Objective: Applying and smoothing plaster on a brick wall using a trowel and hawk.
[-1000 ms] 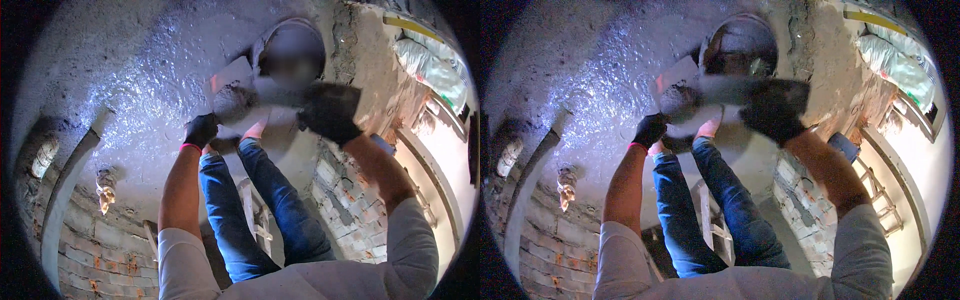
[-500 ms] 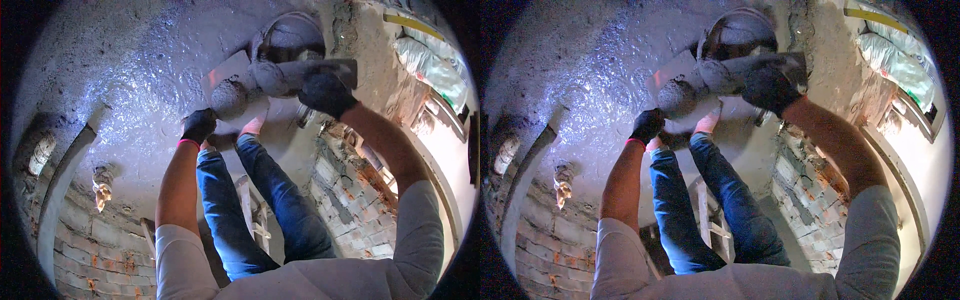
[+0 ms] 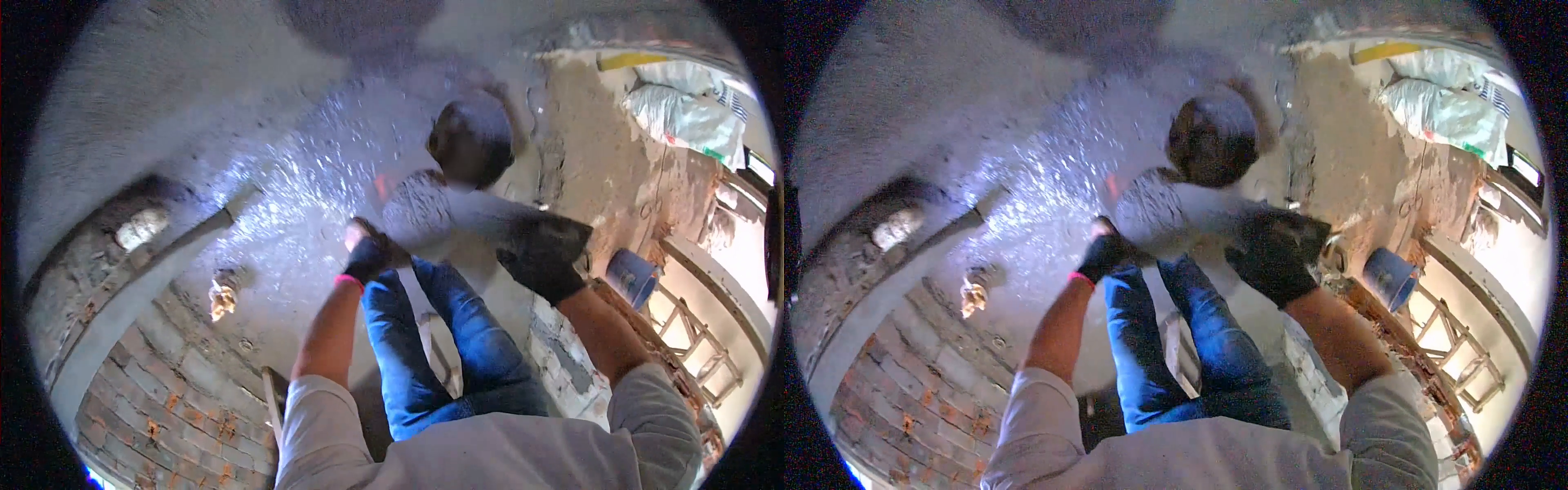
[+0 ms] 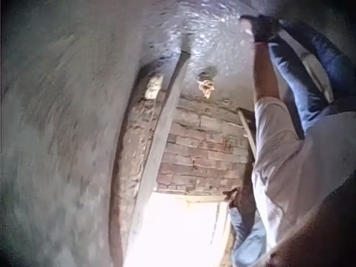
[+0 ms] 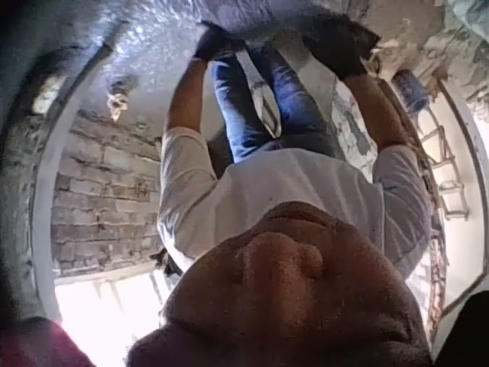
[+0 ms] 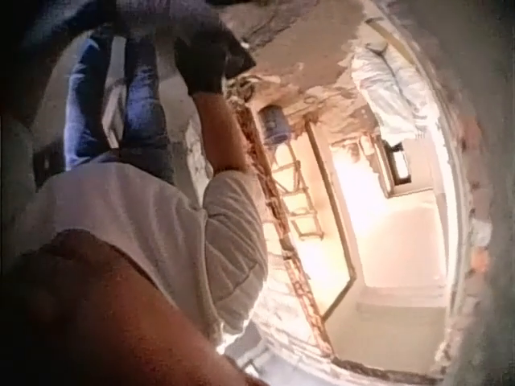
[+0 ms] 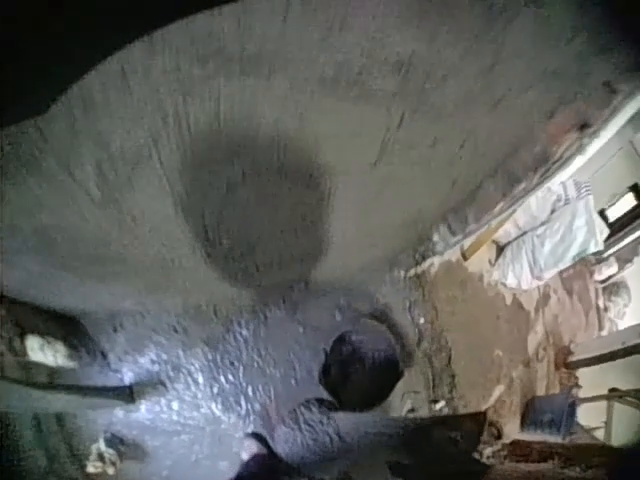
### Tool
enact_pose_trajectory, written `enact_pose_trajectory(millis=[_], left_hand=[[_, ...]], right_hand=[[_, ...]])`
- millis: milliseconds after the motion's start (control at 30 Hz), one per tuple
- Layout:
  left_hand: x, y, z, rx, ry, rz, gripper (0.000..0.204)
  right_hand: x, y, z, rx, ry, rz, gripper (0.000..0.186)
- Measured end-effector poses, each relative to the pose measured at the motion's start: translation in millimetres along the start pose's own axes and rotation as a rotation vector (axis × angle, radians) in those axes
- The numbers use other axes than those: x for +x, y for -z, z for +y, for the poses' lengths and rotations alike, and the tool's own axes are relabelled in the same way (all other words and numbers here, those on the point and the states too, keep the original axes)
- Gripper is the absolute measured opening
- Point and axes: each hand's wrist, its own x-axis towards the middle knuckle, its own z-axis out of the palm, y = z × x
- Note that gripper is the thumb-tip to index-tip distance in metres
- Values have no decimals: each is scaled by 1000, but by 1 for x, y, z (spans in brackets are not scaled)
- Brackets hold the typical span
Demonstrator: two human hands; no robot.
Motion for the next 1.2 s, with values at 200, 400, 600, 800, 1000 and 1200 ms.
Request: enact_pose_trajectory(millis=[200,400,600,800,1000,1200], left_hand=[[-58,70,158,-69,-267,-71,18],[-133,214,337,-211,-454,-61,23],[-216,312,477,-664,-92,-34,10],[-264,377,560,-773,-37,151,11],[-292,433,634,-1041,-374,326,8],[-323,476,698,-925,-404,475,13]], right_hand=[[-101,200,-49,26,-192,-35,39],[-214,336,-89,16,-244,372,38],[-208,337,-97,-129,105,400,28],[-198,418,-113,78,188,889,17],[-177,474,-105,-211,364,975,21],[-117,546,-77,-706,373,1151,24]])
